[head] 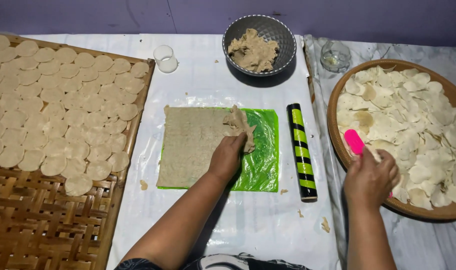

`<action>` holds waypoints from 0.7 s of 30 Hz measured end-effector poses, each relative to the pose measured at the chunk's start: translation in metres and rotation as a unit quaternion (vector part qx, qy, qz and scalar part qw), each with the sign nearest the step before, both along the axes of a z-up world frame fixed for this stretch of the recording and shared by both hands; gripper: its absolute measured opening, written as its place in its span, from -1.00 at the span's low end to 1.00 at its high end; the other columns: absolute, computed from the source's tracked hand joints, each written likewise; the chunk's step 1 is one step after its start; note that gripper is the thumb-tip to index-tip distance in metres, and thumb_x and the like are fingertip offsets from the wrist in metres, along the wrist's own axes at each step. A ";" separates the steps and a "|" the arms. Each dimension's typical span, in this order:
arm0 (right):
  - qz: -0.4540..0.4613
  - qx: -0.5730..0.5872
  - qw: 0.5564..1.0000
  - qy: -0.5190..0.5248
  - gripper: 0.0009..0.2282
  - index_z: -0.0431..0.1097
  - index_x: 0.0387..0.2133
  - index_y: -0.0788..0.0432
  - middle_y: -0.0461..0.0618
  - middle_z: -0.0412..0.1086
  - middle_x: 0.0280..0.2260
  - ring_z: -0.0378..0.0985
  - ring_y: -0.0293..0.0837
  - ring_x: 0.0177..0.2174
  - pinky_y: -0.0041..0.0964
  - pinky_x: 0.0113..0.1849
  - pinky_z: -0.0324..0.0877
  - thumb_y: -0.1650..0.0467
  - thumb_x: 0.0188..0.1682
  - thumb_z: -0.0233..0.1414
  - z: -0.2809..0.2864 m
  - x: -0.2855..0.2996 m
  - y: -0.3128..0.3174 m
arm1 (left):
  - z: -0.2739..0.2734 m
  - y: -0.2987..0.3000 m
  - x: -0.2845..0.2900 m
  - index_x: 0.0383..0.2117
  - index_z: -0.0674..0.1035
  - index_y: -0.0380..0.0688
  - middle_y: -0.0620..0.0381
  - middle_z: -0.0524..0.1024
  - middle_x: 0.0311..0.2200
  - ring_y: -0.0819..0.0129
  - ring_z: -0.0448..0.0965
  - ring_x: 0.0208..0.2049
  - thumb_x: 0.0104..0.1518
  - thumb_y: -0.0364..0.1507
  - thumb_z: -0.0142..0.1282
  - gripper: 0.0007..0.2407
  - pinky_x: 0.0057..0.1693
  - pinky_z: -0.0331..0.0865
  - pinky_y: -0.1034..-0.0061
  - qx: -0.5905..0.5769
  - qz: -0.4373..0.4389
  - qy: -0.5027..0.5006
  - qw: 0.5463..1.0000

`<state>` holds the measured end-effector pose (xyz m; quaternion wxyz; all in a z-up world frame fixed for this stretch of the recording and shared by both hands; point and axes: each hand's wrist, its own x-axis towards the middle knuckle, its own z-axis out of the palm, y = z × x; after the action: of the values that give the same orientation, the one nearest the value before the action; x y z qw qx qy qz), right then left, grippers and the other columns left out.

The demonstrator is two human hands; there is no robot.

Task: The recorder flattens a portion of dough with a rolling pin and then uses a circular mold to cut out individual pieces.

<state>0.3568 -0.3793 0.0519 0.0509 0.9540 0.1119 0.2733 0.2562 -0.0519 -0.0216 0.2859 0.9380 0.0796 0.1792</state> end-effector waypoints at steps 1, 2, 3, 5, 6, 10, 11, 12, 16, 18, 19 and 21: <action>0.002 0.002 1.000 0.000 -0.67 0.49 0.03 -0.01 0.17 0.36 0.05 0.43 0.08 0.05 0.06 0.07 0.34 0.32 -0.04 0.19 -0.009 -0.006 0.014 | 0.004 0.003 -0.002 0.04 0.56 -0.07 0.00 0.57 -0.15 0.03 0.53 -0.03 0.12 -0.58 0.10 -0.68 0.08 0.44 0.26 0.002 0.002 0.000 1.000; 0.047 0.086 0.990 0.097 -0.61 0.44 0.05 0.11 0.24 0.35 0.03 0.41 0.17 0.04 0.07 0.03 0.35 0.29 -0.04 0.20 -0.018 -0.013 0.027 | 0.006 0.004 -0.007 0.13 0.50 -0.11 -0.06 0.55 -0.07 -0.01 0.50 0.01 0.14 -0.60 0.05 -0.62 0.11 0.42 0.24 -0.041 0.011 -0.024 0.999; 0.092 0.167 0.963 0.193 -0.54 0.39 0.08 0.25 0.30 0.34 0.02 0.39 0.26 0.02 0.08 -0.01 0.36 0.26 -0.04 0.20 -0.027 -0.021 0.039 | 0.009 0.005 -0.012 0.22 0.44 -0.14 -0.11 0.52 0.02 -0.05 0.48 0.05 0.16 -0.62 0.01 -0.57 0.14 0.40 0.22 -0.084 0.021 -0.049 0.995; 0.060 0.151 0.952 0.258 -0.48 0.36 0.07 0.28 0.31 0.33 0.00 0.39 0.27 0.00 0.10 -0.04 0.37 0.23 -0.09 0.24 -0.042 -0.018 0.055 | 0.018 0.014 -0.019 0.25 0.38 -0.15 -0.14 0.47 0.07 -0.05 0.45 0.10 0.20 -0.59 -0.01 -0.57 0.19 0.37 0.19 -0.087 0.054 -0.048 0.994; 0.025 0.132 0.937 0.322 -0.42 0.32 0.06 0.32 0.32 0.33 -0.02 0.40 0.28 -0.03 0.11 -0.07 0.37 0.20 -0.14 0.28 -0.049 -0.017 0.062 | 0.022 0.017 -0.024 0.29 0.33 -0.16 -0.16 0.42 0.12 -0.06 0.41 0.15 0.24 -0.57 -0.03 -0.57 0.24 0.34 0.17 -0.092 0.084 -0.045 0.991; -0.008 0.116 0.917 0.381 -0.49 0.32 0.03 0.25 0.21 0.36 -0.04 0.44 0.19 -0.03 0.10 -0.04 0.40 0.23 -0.10 0.27 -0.015 -0.020 0.076 | 0.039 0.044 -0.042 0.28 0.35 -0.12 -0.13 0.34 0.22 -0.08 0.31 0.27 0.26 -0.49 0.01 -0.58 0.33 0.27 0.15 -0.091 0.122 -0.053 0.987; 0.058 0.109 0.926 0.357 -0.50 0.33 0.05 0.18 0.15 0.36 -0.06 0.44 0.15 -0.03 0.07 -0.06 0.40 0.26 -0.14 0.27 0.004 -0.024 0.085 | 0.045 0.049 -0.044 0.27 0.35 -0.14 -0.12 0.28 0.28 -0.11 0.20 0.36 0.28 -0.47 0.01 -0.59 0.39 0.17 0.11 -0.053 0.134 -0.070 0.987; 0.123 0.100 0.930 0.332 -0.49 0.34 0.07 0.11 0.09 0.37 -0.08 0.45 0.11 -0.03 0.05 -0.08 0.40 0.28 -0.18 0.27 0.024 -0.028 0.091 | 0.050 0.052 -0.047 0.27 0.34 -0.16 -0.12 0.23 0.35 -0.14 0.10 0.44 0.30 -0.45 0.00 -0.60 0.45 0.07 0.06 -0.017 0.145 -0.087 0.985; 0.264 0.053 0.910 0.316 -0.43 0.35 0.12 -0.04 -0.01 0.39 -0.13 0.44 0.03 -0.04 -0.04 -0.07 0.36 0.32 -0.25 0.28 0.033 -0.009 0.136 | 0.059 0.056 -0.025 0.30 0.34 -0.14 -0.11 0.11 0.44 -0.13 -0.08 0.50 0.32 -0.39 -0.02 -0.59 0.49 -0.14 -0.05 0.064 0.144 -0.107 0.982; 0.311 -0.003 0.879 0.362 -0.44 0.35 0.14 -0.12 -0.05 0.38 -0.11 0.41 -0.04 0.00 -0.11 0.01 0.29 0.27 -0.22 0.25 0.035 0.005 0.159 | 0.047 0.062 -0.003 0.32 0.33 -0.08 -0.06 0.03 0.45 -0.07 -0.12 0.48 0.31 -0.28 -0.07 -0.56 0.47 -0.25 -0.06 0.118 0.094 -0.056 0.987; 0.313 -0.003 0.878 0.363 -0.44 0.35 0.14 -0.12 -0.05 0.38 -0.11 0.41 -0.04 0.00 -0.11 0.01 0.29 0.27 -0.22 0.25 0.022 0.008 0.163 | 0.038 0.064 0.003 0.32 0.33 -0.08 -0.06 0.03 0.45 -0.07 -0.12 0.48 0.31 -0.28 -0.07 -0.56 0.47 -0.25 -0.06 0.118 0.095 -0.055 0.987; 0.313 -0.005 0.881 0.354 -0.52 0.36 0.14 -0.13 -0.01 0.32 0.03 0.30 -0.05 0.12 0.02 0.13 0.08 0.15 -0.09 0.14 -0.003 0.018 0.172 | 0.019 0.070 0.018 0.34 0.28 -0.07 -0.04 0.01 0.45 0.05 -0.11 0.47 0.28 -0.25 -0.17 -0.53 0.45 -0.29 -0.01 0.114 0.070 0.075 0.988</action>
<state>0.3745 -0.2076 0.0484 -0.0756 0.9024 0.4162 -0.0819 0.2745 0.0181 -0.0021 0.1573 0.9673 0.1457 0.1355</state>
